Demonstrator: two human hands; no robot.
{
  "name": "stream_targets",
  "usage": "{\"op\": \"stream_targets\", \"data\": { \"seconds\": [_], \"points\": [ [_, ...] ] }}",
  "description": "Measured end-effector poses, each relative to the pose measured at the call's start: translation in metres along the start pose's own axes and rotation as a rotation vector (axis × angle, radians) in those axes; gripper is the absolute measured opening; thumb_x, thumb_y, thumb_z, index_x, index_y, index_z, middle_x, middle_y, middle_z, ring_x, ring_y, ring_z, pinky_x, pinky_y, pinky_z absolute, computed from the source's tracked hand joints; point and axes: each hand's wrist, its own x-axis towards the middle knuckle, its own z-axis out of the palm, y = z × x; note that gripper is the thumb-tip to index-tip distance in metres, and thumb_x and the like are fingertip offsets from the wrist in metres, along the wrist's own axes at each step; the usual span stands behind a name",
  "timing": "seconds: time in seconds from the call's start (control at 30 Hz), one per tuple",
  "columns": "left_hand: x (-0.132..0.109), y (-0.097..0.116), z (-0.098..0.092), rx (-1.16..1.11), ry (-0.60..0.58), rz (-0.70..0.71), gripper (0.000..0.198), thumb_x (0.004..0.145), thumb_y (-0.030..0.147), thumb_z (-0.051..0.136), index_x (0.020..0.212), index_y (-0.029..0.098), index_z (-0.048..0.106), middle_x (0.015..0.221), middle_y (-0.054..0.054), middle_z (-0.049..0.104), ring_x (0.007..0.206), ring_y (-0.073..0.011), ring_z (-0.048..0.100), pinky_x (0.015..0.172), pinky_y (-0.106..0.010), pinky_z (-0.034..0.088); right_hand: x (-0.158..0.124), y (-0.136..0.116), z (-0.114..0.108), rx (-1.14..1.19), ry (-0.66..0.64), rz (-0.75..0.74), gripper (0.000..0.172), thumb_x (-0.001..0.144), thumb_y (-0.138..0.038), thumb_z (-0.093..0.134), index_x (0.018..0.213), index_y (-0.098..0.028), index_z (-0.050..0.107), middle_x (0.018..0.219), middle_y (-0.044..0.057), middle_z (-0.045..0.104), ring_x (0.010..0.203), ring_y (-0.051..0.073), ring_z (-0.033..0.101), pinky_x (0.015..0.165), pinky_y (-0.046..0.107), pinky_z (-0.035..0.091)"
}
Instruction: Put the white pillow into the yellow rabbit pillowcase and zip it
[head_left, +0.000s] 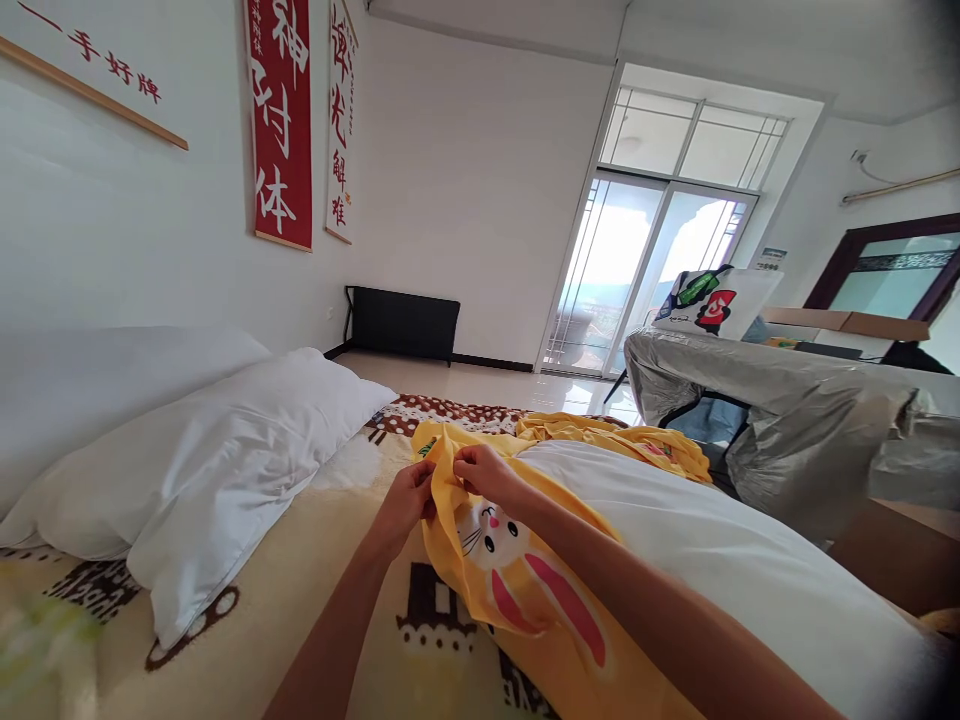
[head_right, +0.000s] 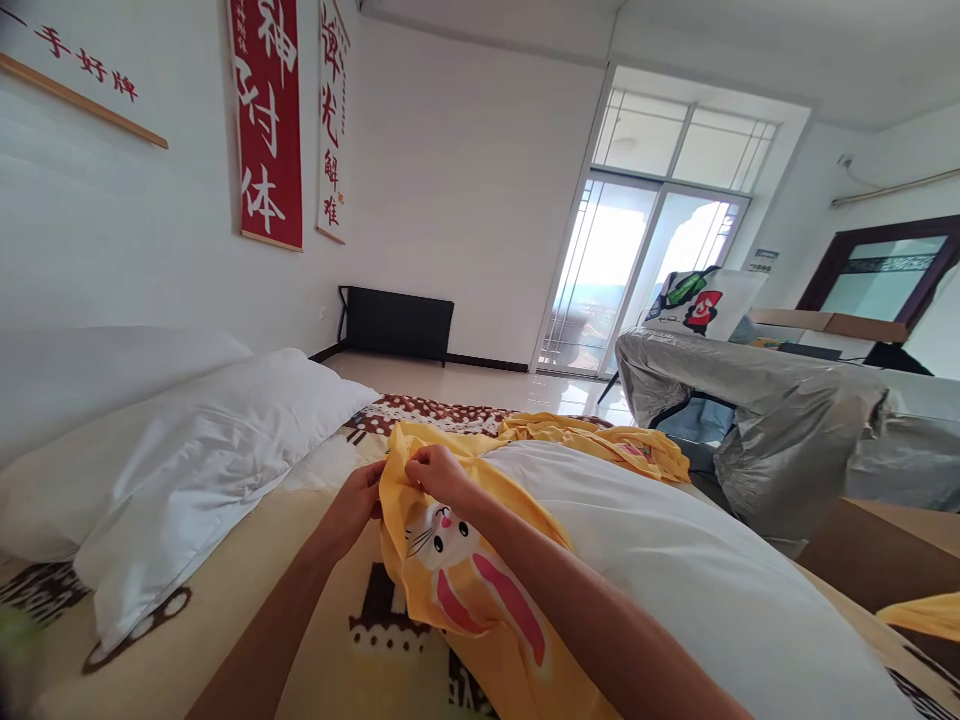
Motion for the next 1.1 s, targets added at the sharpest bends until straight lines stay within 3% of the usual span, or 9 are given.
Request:
{"op": "stream_targets", "data": {
  "seconds": [0.1,0.3,0.4,0.5,0.6,0.77,1.1],
  "points": [
    [0.0,0.0,-0.008,0.043,-0.025,-0.023,0.041,0.064,0.052,0.065,0.079,0.015,0.056,0.063,0.004,0.049,0.051,-0.0054,0.036,0.05,-0.019,0.024,0.005,0.005,-0.003,0.026,0.025,0.002,0.011,0.061,-0.021,0.046,0.053,-0.019,0.038,0.046,-0.009,0.032,0.042,0.004,0.026,0.043,0.022,0.017],
    [-0.007,0.008,-0.021,0.198,-0.123,-0.089,0.02,0.061,0.032,0.063,0.065,0.015,0.054,0.056,0.005,0.045,0.049,-0.0058,0.03,0.047,-0.021,0.018,0.011,0.017,-0.007,0.076,0.015,-0.004,0.012,0.062,-0.027,0.048,0.057,-0.02,0.04,0.046,-0.009,0.032,0.041,0.004,0.026,0.043,0.022,0.014],
    [-0.01,0.015,-0.021,0.267,-0.067,-0.042,0.016,0.06,0.028,0.062,0.059,0.016,0.051,0.054,0.004,0.046,0.053,-0.0091,0.036,0.049,-0.022,0.024,0.011,0.018,-0.004,0.093,0.009,-0.016,0.012,0.061,-0.027,0.049,0.057,-0.019,0.041,0.046,-0.009,0.034,0.041,0.004,0.027,0.043,0.021,0.016],
    [-0.011,0.021,-0.017,0.295,0.051,0.087,0.015,0.057,0.024,0.064,0.065,0.017,0.052,0.065,0.002,0.053,0.067,-0.0134,0.045,0.058,-0.022,0.033,0.01,0.015,0.0,0.107,0.01,-0.03,0.009,0.061,-0.026,0.049,0.057,-0.019,0.043,0.046,-0.009,0.036,0.042,0.004,0.029,0.043,0.021,0.018],
    [-0.012,0.024,-0.012,0.222,0.03,0.16,0.02,0.062,0.031,0.064,0.074,0.017,0.056,0.071,0.001,0.054,0.068,-0.0126,0.045,0.06,-0.022,0.035,0.007,0.009,0.001,0.115,-0.007,-0.035,0.006,0.06,-0.024,0.047,0.058,-0.019,0.045,0.047,-0.008,0.038,0.042,0.005,0.031,0.042,0.02,0.02],
    [-0.009,0.017,-0.006,0.129,0.053,0.064,0.037,0.07,0.051,0.059,0.073,0.014,0.058,0.061,0.003,0.048,0.055,-0.0094,0.038,0.05,-0.022,0.028,0.0,0.001,0.004,0.094,-0.028,-0.046,0.003,0.06,-0.02,0.046,0.057,-0.019,0.045,0.045,-0.008,0.039,0.042,0.005,0.032,0.042,0.02,0.022],
    [-0.006,0.011,-0.005,0.091,0.06,0.023,0.036,0.061,0.047,0.07,0.071,0.014,0.062,0.068,-0.001,0.058,0.064,-0.0133,0.048,0.055,-0.023,0.035,-0.006,-0.004,0.007,0.034,-0.084,-0.105,0.004,0.064,-0.02,0.051,0.066,-0.017,0.052,0.058,-0.005,0.049,0.051,0.006,0.038,0.048,0.019,0.029]
  ]
}}
